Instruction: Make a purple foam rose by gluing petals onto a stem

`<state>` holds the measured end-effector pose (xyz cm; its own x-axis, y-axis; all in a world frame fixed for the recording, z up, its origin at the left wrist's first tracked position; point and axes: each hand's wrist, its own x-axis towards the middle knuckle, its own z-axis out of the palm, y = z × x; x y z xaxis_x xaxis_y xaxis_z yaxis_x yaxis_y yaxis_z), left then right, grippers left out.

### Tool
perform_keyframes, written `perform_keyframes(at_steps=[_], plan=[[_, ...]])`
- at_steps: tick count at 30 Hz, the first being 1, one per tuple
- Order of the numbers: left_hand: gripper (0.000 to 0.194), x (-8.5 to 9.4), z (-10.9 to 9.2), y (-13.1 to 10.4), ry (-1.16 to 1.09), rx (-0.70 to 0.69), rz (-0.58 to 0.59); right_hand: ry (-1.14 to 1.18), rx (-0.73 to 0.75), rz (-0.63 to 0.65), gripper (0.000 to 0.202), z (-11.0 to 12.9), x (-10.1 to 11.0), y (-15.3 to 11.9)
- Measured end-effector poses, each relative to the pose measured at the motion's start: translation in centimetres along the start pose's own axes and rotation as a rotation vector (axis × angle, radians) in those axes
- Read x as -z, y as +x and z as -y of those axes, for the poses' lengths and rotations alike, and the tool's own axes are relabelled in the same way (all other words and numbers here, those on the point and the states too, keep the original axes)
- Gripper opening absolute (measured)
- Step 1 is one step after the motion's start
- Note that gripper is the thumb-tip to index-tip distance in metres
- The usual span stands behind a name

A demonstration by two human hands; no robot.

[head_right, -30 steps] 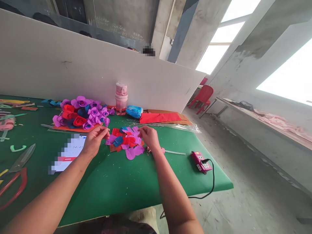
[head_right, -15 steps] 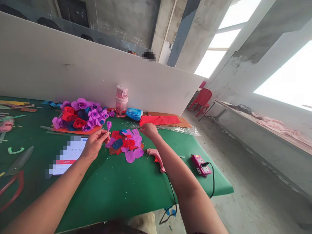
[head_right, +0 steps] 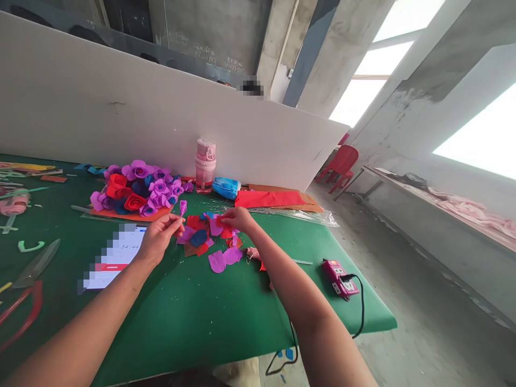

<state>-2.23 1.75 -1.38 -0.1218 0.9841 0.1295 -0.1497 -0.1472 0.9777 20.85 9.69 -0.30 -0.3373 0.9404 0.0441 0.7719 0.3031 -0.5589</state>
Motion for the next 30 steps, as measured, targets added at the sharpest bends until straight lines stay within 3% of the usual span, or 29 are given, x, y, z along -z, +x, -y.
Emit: perform_keyframes(at_steps=[5,16,26,30], plan=[[0.022,-0.1,-0.1,0.0,-0.002,0.010,0.003,0.078,-0.050,-0.073,0.028,-1.3,2.0,0.4],[0.023,0.0,0.0,0.0,-0.019,0.020,0.000,0.125,-0.087,-0.114,0.032,-1.2,0.7,0.3],[0.022,-0.1,0.0,0.0,0.004,0.036,-0.006,-0.183,-0.265,-0.224,0.023,-1.7,2.0,-0.4],[0.023,-0.1,0.0,0.1,0.008,0.042,-0.008,-0.240,-0.178,-0.181,0.016,0.0,0.6,-1.2]])
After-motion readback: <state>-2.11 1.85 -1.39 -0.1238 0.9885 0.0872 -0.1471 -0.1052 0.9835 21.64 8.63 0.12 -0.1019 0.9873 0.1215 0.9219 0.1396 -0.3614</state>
